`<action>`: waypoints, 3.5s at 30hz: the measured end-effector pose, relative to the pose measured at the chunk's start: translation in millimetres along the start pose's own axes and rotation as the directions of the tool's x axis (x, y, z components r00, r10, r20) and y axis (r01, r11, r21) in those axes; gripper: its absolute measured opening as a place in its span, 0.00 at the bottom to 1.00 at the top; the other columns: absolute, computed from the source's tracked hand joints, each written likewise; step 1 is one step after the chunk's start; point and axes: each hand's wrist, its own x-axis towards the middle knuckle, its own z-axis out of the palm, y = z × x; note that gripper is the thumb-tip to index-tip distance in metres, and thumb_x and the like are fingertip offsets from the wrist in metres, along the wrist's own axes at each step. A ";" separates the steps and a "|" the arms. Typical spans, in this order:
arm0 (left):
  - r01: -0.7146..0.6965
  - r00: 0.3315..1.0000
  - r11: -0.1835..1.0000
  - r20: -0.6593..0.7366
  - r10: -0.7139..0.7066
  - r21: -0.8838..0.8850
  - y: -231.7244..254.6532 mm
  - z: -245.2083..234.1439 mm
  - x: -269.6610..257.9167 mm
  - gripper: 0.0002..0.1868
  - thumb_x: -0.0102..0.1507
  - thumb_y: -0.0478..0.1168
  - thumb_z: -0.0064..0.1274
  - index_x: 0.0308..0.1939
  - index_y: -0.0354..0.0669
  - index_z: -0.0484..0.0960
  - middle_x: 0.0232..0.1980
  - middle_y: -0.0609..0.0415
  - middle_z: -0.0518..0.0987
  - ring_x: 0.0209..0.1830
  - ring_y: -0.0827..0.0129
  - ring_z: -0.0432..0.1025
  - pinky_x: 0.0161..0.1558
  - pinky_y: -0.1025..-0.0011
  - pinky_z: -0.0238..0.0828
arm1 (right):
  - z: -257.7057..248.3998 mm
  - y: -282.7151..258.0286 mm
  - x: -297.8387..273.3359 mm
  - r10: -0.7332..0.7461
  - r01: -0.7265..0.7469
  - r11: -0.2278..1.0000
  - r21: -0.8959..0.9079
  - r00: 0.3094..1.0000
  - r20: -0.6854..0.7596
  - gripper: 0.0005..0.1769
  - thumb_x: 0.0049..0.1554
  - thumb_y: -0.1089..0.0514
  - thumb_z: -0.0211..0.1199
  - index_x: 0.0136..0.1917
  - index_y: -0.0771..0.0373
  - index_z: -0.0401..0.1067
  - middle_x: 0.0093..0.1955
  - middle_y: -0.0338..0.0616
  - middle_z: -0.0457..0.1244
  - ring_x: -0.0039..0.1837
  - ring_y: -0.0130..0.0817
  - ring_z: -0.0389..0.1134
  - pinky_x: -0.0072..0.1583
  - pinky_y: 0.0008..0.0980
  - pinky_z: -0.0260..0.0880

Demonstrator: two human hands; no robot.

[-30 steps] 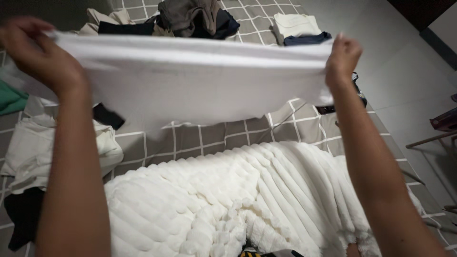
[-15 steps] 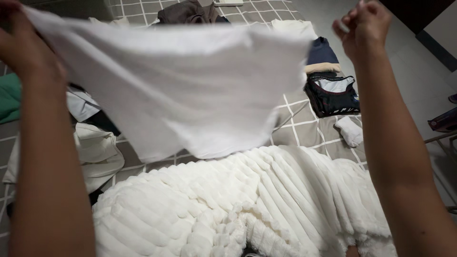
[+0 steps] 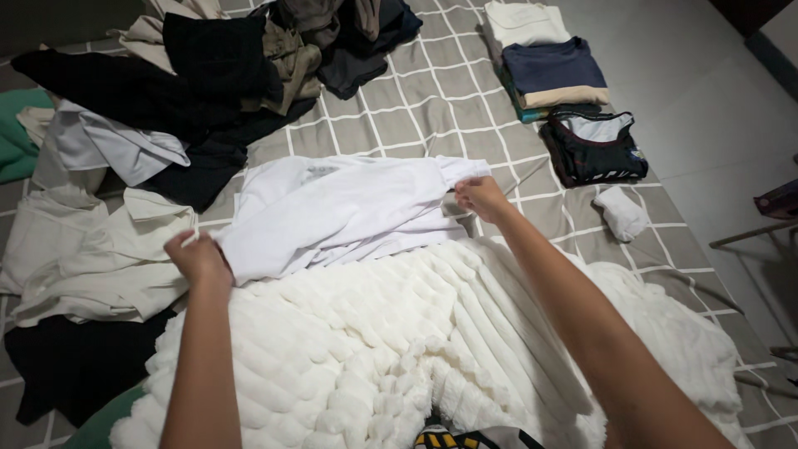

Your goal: The person folds a striped blue and beige t-shirt on a bed, smoothing and aligning it before folding it into a compact rectangle. They then pick up a white t-shirt, turn it inside out, and begin folding it.

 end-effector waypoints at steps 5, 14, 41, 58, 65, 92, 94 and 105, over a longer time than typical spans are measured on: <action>0.195 0.979 0.981 -0.059 -0.195 -0.011 -22.8 -28.1 -5.0 0.18 0.69 0.30 0.47 0.60 0.48 0.62 0.53 0.51 0.74 0.48 0.66 0.76 0.49 0.64 0.79 | 28.0 25.3 30.1 -0.077 0.073 0.997 -0.028 0.981 -0.178 0.14 0.59 0.58 0.66 0.57 0.66 0.74 0.42 0.40 0.67 0.43 0.29 0.67 0.44 0.30 0.66; 0.523 0.850 0.810 0.228 -0.474 -0.267 -46.6 -47.6 16.2 0.15 0.69 0.35 0.44 0.59 0.35 0.75 0.56 0.49 0.81 0.54 0.61 0.78 0.58 0.60 0.77 | 53.3 11.1 -29.5 0.001 0.007 0.992 -0.129 0.998 0.061 0.17 0.56 0.62 0.67 0.58 0.71 0.73 0.41 0.39 0.65 0.34 0.26 0.62 0.36 0.30 0.63; 0.219 0.967 0.974 0.142 -0.209 -0.056 17.0 -7.7 -29.3 0.12 0.69 0.37 0.57 0.53 0.32 0.78 0.47 0.50 0.79 0.46 0.64 0.74 0.49 0.64 0.74 | 26.8 52.6 -4.8 0.080 -0.053 0.996 0.078 0.913 -0.400 0.05 0.57 0.64 0.60 0.46 0.70 0.71 0.37 0.48 0.66 0.38 0.43 0.69 0.41 0.46 0.69; 0.297 0.907 0.891 0.394 -0.150 -0.344 26.4 10.2 -79.1 0.09 0.69 0.37 0.59 0.42 0.45 0.73 0.47 0.55 0.79 0.52 0.65 0.74 0.59 0.65 0.75 | 85.9 65.8 -33.5 -0.363 -0.026 0.855 -0.519 0.684 -0.632 0.11 0.50 0.55 0.74 0.33 0.63 0.78 0.35 0.49 0.70 0.39 0.43 0.72 0.48 0.40 0.71; 0.294 0.917 0.896 0.362 -0.166 -0.333 29.3 9.3 -89.8 0.08 0.66 0.39 0.59 0.47 0.45 0.77 0.49 0.54 0.80 0.52 0.63 0.75 0.59 0.59 0.75 | 93.8 59.1 -47.7 -0.371 -0.026 0.825 -0.564 0.728 -0.576 0.10 0.43 0.57 0.74 0.31 0.67 0.77 0.33 0.54 0.69 0.37 0.48 0.73 0.48 0.41 0.72; 0.038 0.933 0.994 0.359 0.002 -0.102 8.6 30.1 -109.1 0.06 0.67 0.31 0.56 0.40 0.42 0.73 0.41 0.52 0.78 0.41 0.66 0.74 0.46 0.66 0.74 | 124.5 9.7 -104.7 -0.346 0.358 0.932 0.054 0.925 -0.157 0.09 0.62 0.60 0.66 0.43 0.69 0.75 0.36 0.35 0.63 0.38 0.22 0.60 0.41 0.24 0.60; -0.095 0.927 0.995 0.366 0.088 0.000 2.8 49.8 -124.3 0.09 0.64 0.27 0.52 0.42 0.45 0.72 0.41 0.55 0.77 0.39 0.69 0.72 0.41 0.70 0.72 | 136.0 -8.7 -123.5 -0.349 0.353 0.894 0.276 0.935 -0.066 0.06 0.63 0.62 0.64 0.47 0.69 0.74 0.39 0.34 0.63 0.39 0.21 0.59 0.41 0.23 0.59; -0.771 0.511 0.634 0.656 0.555 0.064 90.2 126.1 -317.8 0.06 0.61 0.32 0.59 0.40 0.37 0.79 0.39 0.53 0.73 0.39 0.65 0.73 0.42 0.68 0.71 | 174.9 -121.4 -294.9 -0.399 0.345 0.830 0.439 0.916 0.034 0.07 0.64 0.66 0.62 0.52 0.75 0.74 0.46 0.45 0.68 0.47 0.29 0.70 0.52 0.30 0.75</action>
